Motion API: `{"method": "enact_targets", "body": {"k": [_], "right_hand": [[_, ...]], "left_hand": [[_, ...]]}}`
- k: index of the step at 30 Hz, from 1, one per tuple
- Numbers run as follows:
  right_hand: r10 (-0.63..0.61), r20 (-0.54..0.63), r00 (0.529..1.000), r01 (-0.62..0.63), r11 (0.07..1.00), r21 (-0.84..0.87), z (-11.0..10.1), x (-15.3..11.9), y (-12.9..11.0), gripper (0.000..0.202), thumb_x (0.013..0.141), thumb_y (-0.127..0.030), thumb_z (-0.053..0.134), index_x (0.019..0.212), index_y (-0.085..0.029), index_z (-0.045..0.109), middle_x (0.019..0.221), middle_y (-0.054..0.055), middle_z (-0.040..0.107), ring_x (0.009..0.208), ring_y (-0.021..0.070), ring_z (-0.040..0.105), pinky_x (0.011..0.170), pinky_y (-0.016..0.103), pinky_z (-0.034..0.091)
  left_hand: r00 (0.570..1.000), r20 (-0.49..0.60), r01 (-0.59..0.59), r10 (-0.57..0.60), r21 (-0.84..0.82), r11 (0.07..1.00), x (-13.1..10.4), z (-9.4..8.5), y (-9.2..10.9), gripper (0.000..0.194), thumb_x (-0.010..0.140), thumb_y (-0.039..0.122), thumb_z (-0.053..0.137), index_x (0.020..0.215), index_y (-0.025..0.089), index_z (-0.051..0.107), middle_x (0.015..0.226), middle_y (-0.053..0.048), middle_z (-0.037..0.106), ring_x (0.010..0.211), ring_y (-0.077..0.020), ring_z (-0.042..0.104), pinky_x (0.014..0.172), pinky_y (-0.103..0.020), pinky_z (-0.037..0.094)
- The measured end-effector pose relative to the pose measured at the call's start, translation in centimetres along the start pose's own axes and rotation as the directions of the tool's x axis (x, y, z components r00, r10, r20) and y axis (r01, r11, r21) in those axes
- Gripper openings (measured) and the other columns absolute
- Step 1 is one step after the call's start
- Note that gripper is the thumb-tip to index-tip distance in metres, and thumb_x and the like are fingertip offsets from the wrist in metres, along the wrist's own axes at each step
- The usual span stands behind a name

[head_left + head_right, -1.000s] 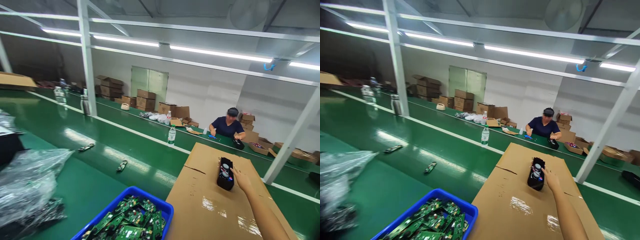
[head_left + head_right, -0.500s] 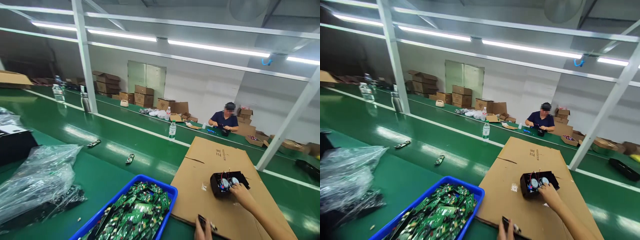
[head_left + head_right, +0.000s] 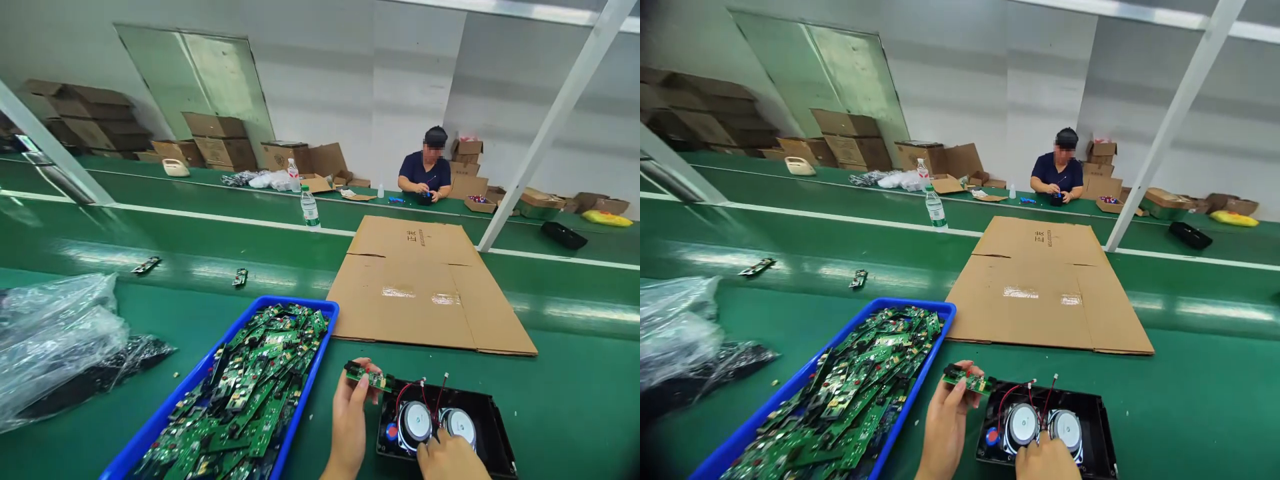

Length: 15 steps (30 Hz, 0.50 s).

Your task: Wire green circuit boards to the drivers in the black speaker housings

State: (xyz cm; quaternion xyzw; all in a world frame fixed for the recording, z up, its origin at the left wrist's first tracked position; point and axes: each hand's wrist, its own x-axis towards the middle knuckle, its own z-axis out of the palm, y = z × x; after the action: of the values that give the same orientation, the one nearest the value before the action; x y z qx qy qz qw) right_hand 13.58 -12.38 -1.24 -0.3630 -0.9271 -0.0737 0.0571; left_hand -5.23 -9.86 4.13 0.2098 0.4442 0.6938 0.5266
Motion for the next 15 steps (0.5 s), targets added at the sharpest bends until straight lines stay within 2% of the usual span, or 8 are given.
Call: {"method": "enact_targets", "body": {"k": [3, 5, 7, 8, 10, 12, 14, 15], "right_hand": [[0.003, 0.032, 0.999, -0.004, 0.998, 0.061, -1.2, 0.7, -0.8, 0.014, 0.072, -0.002, 0.056, 0.068, -0.015, 0.055, 0.060, 0.004, 0.062, 0.057, 0.0153, 0.057, 0.045, 0.022, 0.028], [0.025, 0.065, 0.998, -0.033, 0.992, 0.125, -2.4, 1.6, -0.4, 0.007, 0.070, -0.011, 0.065, 0.073, -0.016, 0.059, 0.065, 0.004, 0.064, 0.057, 0.0173, 0.058, 0.045, 0.023, 0.029], [0.110, 0.160, 0.981, -0.154, 0.942, 0.297, -3.6, 2.7, 0.1, 0.012, 0.072, -0.024, 0.068, 0.079, -0.017, 0.061, 0.070, 0.004, 0.065, 0.057, 0.0178, 0.058, 0.047, 0.024, 0.031], [0.155, 0.229, 0.961, -0.242, 0.872, 0.426, -4.1, 3.4, 0.2, 0.015, 0.075, -0.030, 0.065, 0.083, -0.017, 0.061, 0.071, 0.003, 0.064, 0.058, 0.0171, 0.057, 0.048, 0.023, 0.032], [0.200, 0.360, 0.911, -0.405, 0.598, 0.692, -4.5, 4.6, 0.1, 0.023, 0.083, -0.040, 0.054, 0.091, -0.018, 0.061, 0.065, 0.000, 0.059, 0.055, 0.0138, 0.052, 0.049, 0.022, 0.032], [0.241, 0.409, 0.880, -0.461, 0.236, 0.855, -4.4, 5.4, -0.5, 0.036, 0.087, -0.048, 0.046, 0.102, -0.018, 0.058, 0.060, -0.002, 0.050, 0.052, 0.0108, 0.045, 0.047, 0.020, 0.031], [0.396, 0.397, 0.828, -0.405, -0.068, 0.912, -4.0, 5.9, -0.9, 0.043, 0.083, -0.055, 0.051, 0.102, -0.017, 0.059, 0.061, -0.003, 0.048, 0.050, 0.0085, 0.041, 0.045, 0.018, 0.031], [0.510, 0.371, 0.776, -0.337, -0.162, 0.928, -3.8, 6.1, -1.1, 0.043, 0.080, -0.056, 0.056, 0.098, -0.017, 0.061, 0.065, -0.002, 0.050, 0.052, 0.0078, 0.042, 0.045, 0.018, 0.034]], "left_hand": [[0.998, 0.029, 0.046, -0.048, 0.049, 0.998, -1.6, -2.3, 0.8, 0.037, 0.071, 0.042, 0.071, 0.098, 0.018, 0.062, 0.083, -0.002, 0.067, 0.066, -0.0126, 0.054, 0.056, -0.021, 0.045], [0.997, 0.041, 0.065, -0.068, 0.071, 0.995, -2.7, -3.4, 1.0, 0.038, 0.071, 0.041, 0.072, 0.099, 0.018, 0.064, 0.086, -0.003, 0.069, 0.064, -0.0125, 0.056, 0.057, -0.023, 0.047], [0.995, 0.055, 0.084, -0.088, 0.081, 0.993, -3.7, -4.1, 1.0, 0.036, 0.068, 0.040, 0.075, 0.095, 0.018, 0.066, 0.088, -0.004, 0.070, 0.059, -0.0121, 0.058, 0.056, -0.024, 0.048], [0.993, 0.065, 0.094, -0.099, 0.086, 0.992, -4.2, -4.3, 1.0, 0.035, 0.067, 0.039, 0.076, 0.094, 0.019, 0.066, 0.090, -0.004, 0.071, 0.059, -0.0125, 0.060, 0.056, -0.024, 0.048], [0.988, 0.080, 0.122, -0.131, 0.107, 0.987, -4.9, -4.5, 1.2, 0.032, 0.067, 0.037, 0.077, 0.092, 0.019, 0.067, 0.093, -0.005, 0.071, 0.061, -0.0131, 0.062, 0.057, -0.023, 0.049], [0.984, 0.076, 0.149, -0.161, 0.138, 0.979, -5.4, -4.7, 1.4, 0.031, 0.068, 0.037, 0.075, 0.093, 0.020, 0.067, 0.098, -0.005, 0.070, 0.063, -0.0133, 0.063, 0.059, -0.023, 0.050], [0.982, 0.071, 0.160, -0.176, 0.187, 0.969, -5.6, -4.9, 1.7, 0.030, 0.070, 0.038, 0.074, 0.094, 0.020, 0.067, 0.101, -0.006, 0.069, 0.069, -0.0145, 0.063, 0.062, -0.023, 0.050], [0.981, 0.078, 0.160, -0.179, 0.210, 0.965, -5.7, -5.1, 1.7, 0.030, 0.072, 0.039, 0.072, 0.095, 0.021, 0.067, 0.101, -0.005, 0.068, 0.075, -0.0157, 0.063, 0.065, -0.022, 0.050]]}}
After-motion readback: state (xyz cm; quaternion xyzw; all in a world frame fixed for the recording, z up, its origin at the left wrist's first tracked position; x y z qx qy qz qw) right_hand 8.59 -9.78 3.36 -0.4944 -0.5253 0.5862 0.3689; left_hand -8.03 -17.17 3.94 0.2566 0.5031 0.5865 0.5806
